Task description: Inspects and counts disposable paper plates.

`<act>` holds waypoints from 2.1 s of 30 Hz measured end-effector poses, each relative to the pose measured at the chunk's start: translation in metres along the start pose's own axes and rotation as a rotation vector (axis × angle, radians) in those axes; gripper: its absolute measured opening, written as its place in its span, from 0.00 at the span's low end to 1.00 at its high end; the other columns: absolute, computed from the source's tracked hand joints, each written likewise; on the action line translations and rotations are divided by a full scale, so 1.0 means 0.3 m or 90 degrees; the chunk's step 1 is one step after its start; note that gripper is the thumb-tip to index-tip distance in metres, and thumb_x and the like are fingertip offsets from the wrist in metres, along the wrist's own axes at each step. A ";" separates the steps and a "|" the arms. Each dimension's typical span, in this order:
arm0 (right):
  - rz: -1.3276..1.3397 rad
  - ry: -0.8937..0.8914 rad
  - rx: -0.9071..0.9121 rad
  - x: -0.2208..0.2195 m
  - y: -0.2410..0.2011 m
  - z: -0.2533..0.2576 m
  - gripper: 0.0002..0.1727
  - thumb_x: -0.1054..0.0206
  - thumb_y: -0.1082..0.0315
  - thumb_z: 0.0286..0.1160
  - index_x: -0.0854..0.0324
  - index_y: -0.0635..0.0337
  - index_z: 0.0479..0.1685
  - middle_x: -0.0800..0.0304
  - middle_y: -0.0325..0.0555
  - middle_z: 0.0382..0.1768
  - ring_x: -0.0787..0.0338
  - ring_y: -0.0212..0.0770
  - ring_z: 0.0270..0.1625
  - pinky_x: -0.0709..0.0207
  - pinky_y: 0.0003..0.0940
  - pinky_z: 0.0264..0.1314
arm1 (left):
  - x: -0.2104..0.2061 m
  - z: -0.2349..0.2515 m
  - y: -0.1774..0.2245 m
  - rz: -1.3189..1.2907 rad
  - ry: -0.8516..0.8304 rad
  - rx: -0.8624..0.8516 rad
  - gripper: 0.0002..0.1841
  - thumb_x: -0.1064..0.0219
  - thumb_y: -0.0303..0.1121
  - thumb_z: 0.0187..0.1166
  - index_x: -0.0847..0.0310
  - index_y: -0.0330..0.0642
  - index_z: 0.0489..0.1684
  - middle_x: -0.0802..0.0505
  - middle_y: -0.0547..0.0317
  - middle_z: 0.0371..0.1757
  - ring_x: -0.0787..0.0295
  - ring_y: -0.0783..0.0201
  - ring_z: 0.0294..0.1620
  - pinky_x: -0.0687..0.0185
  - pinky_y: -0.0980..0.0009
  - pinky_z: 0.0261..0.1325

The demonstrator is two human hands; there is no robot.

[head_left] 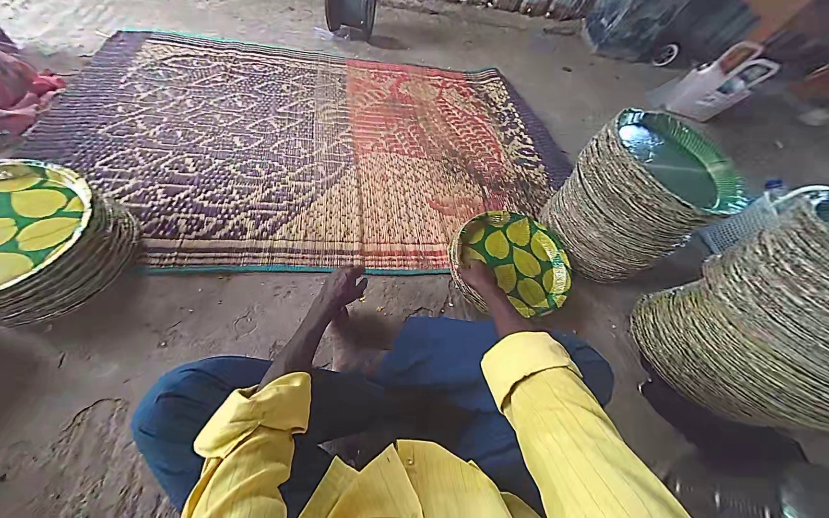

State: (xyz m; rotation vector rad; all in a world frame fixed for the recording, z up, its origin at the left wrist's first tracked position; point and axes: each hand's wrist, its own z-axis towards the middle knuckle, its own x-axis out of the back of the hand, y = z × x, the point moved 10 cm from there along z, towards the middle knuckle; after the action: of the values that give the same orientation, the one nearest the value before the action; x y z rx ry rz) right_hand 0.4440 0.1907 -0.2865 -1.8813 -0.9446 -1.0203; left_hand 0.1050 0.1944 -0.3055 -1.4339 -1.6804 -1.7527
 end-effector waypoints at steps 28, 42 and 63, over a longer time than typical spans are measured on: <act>-0.053 -0.019 -0.038 0.030 -0.021 -0.015 0.23 0.48 0.58 0.91 0.15 0.66 0.63 0.12 0.65 0.66 0.15 0.61 0.73 0.26 0.62 0.73 | -0.284 -0.080 0.118 0.169 -0.202 -0.016 0.20 0.38 0.41 0.83 0.17 0.41 0.68 0.17 0.36 0.72 0.24 0.35 0.77 0.32 0.34 0.76; -0.102 0.210 0.548 -0.032 -0.583 -0.379 0.11 0.37 0.73 0.79 0.12 0.72 0.40 0.09 0.63 0.42 0.06 0.61 0.44 0.14 0.58 0.46 | 0.102 -0.202 0.277 0.038 0.564 -0.352 0.15 0.39 0.29 0.76 0.08 0.38 0.54 0.09 0.38 0.61 0.14 0.38 0.67 0.23 0.43 0.71; 0.033 0.049 -0.015 -0.036 0.037 0.084 0.25 0.30 0.49 0.80 0.12 0.63 0.59 0.09 0.64 0.59 0.11 0.64 0.65 0.22 0.68 0.65 | -0.227 -0.122 0.108 0.246 -0.200 0.083 0.19 0.37 0.39 0.83 0.16 0.34 0.63 0.13 0.33 0.67 0.21 0.33 0.74 0.40 0.35 0.83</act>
State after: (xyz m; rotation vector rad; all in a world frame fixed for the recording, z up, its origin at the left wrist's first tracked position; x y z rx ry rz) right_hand 0.4568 0.2056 -0.3084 -1.8621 -0.8388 -1.0700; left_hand 0.1450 0.1270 -0.3350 -1.8954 -1.4914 -1.2401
